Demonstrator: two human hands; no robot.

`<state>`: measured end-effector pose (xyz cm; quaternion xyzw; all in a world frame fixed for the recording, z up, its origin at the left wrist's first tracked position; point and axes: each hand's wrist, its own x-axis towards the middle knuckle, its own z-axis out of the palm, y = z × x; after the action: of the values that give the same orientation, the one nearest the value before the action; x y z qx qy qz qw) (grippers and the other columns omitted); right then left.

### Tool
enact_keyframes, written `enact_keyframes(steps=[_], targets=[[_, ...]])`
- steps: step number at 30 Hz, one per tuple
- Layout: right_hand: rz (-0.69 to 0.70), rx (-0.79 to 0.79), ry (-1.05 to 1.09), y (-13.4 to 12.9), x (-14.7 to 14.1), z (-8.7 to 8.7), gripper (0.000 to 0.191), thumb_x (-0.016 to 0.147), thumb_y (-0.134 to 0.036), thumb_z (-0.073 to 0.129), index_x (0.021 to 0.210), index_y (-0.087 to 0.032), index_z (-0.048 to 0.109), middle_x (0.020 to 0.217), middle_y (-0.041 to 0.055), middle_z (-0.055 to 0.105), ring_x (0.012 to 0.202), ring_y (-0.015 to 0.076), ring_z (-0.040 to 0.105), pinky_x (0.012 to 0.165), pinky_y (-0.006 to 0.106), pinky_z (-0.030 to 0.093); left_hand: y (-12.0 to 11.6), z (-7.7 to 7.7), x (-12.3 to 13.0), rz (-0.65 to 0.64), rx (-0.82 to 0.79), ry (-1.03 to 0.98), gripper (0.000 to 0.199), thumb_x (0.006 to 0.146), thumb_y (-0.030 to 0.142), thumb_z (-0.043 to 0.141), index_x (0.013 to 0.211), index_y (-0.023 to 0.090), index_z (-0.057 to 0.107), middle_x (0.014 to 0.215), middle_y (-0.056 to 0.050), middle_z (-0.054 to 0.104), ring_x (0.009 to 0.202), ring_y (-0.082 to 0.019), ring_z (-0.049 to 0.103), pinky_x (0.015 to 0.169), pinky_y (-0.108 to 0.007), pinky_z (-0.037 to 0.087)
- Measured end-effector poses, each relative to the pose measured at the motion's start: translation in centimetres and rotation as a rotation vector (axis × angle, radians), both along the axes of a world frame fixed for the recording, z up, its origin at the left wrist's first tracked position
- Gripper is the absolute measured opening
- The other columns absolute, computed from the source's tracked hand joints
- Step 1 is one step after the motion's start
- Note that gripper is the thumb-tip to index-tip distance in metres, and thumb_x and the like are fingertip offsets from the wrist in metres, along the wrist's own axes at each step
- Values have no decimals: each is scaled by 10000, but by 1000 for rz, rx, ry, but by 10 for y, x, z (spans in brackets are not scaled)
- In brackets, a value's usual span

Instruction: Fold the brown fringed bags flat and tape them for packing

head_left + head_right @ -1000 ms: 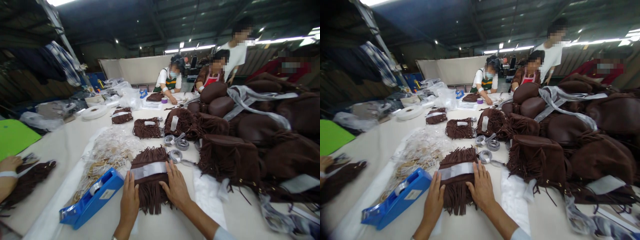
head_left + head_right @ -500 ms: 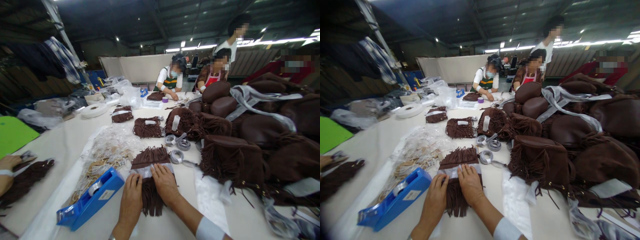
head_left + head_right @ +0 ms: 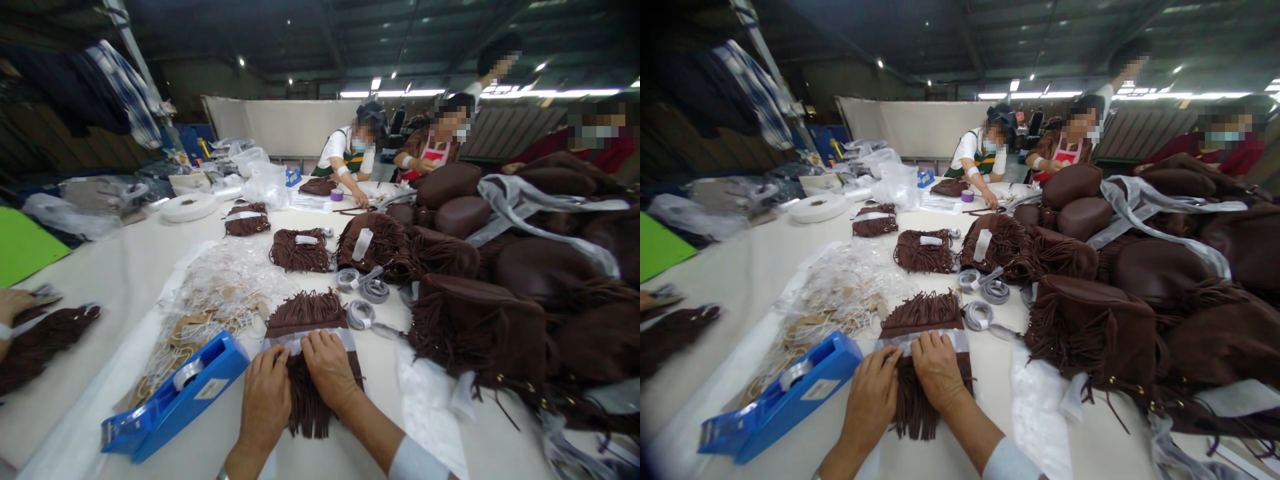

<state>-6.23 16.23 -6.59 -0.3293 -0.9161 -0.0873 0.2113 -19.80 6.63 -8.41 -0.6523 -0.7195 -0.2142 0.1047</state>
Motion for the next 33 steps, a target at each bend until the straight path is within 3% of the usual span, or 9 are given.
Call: enact_keyframes(steps=[14,17,22,25,33], targets=[[35,-118,113,3,-2,-11,66,958,-194,527,908,-205,569,876,39,581,814,224,475,725,361,344,7,-15,4,0,115,-112,344,917,162,442,1248,156,535,1199,-117,624,1128,-259,560,991,-458,452],[55,-121,106,2,-2,-10,72,961,-199,527,999,-203,587,903,45,595,832,224,484,731,364,351,8,-14,3,-5,101,-123,320,914,157,445,1218,164,545,1176,-109,633,1108,-256,573,985,-459,457],[83,-115,75,1,-3,-10,265,951,-205,552,1216,-199,558,942,49,611,849,219,499,729,366,365,8,-16,1,-24,101,-106,316,915,156,439,1212,156,549,1263,-127,595,1179,-259,545,1008,-460,457],[79,-136,101,1,-3,-13,270,957,-210,548,1226,-207,564,962,48,620,870,210,511,747,361,376,9,-19,0,-9,90,-105,349,915,155,433,1250,144,530,1323,-139,564,1219,-266,525,1017,-475,458],[84,-136,119,1,-4,-13,256,961,-223,548,1213,-225,589,946,45,626,854,196,517,727,348,375,20,-14,-10,-27,50,-233,406,900,118,387,1286,161,504,1259,-109,628,1145,-229,595,984,-454,503]])
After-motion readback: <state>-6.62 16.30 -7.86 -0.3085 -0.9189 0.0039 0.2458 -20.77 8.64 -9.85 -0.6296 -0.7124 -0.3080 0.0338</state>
